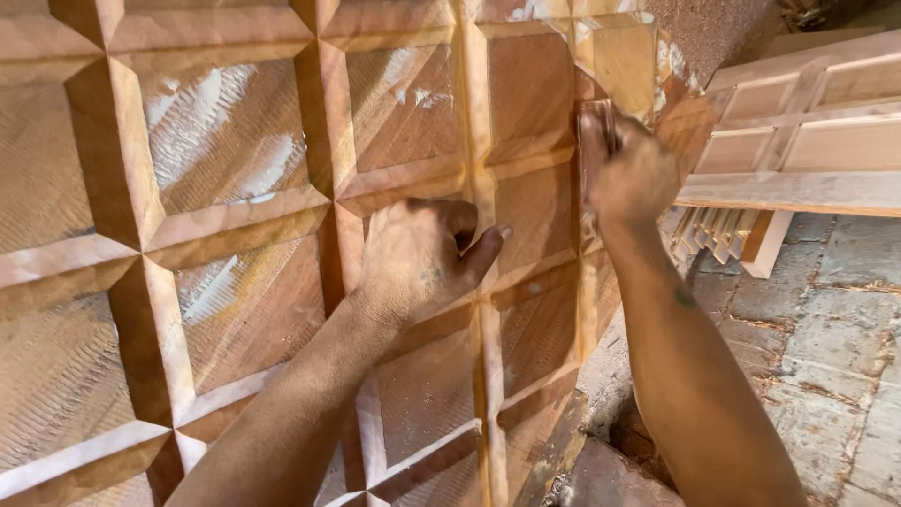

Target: The person sands a large wooden panel featuring a geometric diamond pattern. Using a sanding block in the right hand, they smooth the raised surfaces and edges of the pattern while supporting the work with the left hand. The camera provides a first-person perspective of the repetitive sanding motion across the wood surface.

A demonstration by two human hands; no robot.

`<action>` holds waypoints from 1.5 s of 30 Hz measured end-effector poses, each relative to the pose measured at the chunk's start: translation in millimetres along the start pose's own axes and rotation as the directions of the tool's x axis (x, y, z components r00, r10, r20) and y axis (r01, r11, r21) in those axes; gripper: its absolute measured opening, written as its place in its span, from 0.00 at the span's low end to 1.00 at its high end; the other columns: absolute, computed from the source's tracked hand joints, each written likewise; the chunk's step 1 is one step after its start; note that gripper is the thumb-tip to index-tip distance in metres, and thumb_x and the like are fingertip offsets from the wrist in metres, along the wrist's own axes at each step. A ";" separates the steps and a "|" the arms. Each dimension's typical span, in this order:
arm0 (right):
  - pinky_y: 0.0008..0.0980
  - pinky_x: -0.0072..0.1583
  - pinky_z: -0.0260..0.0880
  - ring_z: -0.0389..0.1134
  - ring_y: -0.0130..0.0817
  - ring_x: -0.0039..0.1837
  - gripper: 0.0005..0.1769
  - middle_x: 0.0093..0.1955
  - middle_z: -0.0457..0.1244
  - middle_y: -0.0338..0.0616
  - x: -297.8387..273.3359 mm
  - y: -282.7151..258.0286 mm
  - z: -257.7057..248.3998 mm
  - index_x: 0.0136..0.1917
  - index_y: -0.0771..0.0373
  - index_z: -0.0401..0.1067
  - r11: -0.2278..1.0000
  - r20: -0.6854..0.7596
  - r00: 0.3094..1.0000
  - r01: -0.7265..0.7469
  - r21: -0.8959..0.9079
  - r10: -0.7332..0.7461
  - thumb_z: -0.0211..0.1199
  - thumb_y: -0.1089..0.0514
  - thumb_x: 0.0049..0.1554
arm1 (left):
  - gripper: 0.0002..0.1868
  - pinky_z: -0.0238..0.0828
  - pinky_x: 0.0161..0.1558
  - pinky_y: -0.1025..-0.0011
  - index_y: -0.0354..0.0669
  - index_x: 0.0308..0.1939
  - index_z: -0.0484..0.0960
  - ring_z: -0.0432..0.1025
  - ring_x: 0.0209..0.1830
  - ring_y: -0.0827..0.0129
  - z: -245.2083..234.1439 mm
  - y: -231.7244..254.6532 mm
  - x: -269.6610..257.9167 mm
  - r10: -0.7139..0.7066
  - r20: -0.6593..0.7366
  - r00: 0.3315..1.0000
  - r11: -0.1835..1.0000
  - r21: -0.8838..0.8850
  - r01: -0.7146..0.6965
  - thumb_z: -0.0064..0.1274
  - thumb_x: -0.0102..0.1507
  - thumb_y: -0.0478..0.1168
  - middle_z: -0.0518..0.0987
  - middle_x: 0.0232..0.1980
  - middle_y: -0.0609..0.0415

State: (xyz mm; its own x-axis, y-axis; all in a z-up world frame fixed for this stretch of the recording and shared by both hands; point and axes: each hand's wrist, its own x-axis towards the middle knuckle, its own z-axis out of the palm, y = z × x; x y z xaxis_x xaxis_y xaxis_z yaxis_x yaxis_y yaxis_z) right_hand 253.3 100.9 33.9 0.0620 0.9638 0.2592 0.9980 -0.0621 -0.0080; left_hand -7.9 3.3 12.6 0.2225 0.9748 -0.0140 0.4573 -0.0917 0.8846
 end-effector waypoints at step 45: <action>0.30 0.23 0.59 0.59 0.24 0.18 0.24 0.21 0.62 0.37 -198.1 92.3 -52.1 0.37 0.62 0.76 0.969 0.459 0.877 -0.218 0.120 0.141 0.56 0.41 0.63 | 0.21 0.69 0.17 0.68 0.45 0.24 0.82 0.69 0.12 0.71 13.3 3.6 -8.9 -0.028 -0.054 0.998 0.999 -0.029 0.026 0.55 0.67 0.53 0.78 0.21 0.54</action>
State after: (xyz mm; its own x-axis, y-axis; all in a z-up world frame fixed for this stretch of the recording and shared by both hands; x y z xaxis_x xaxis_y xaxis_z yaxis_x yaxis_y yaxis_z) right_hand 332.7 -109.2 32.1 0.1989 0.9556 -0.2173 0.9541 -0.2395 -0.1800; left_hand 3.2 -8.4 9.7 0.1626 0.9866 -0.0132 0.4382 -0.0602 0.8969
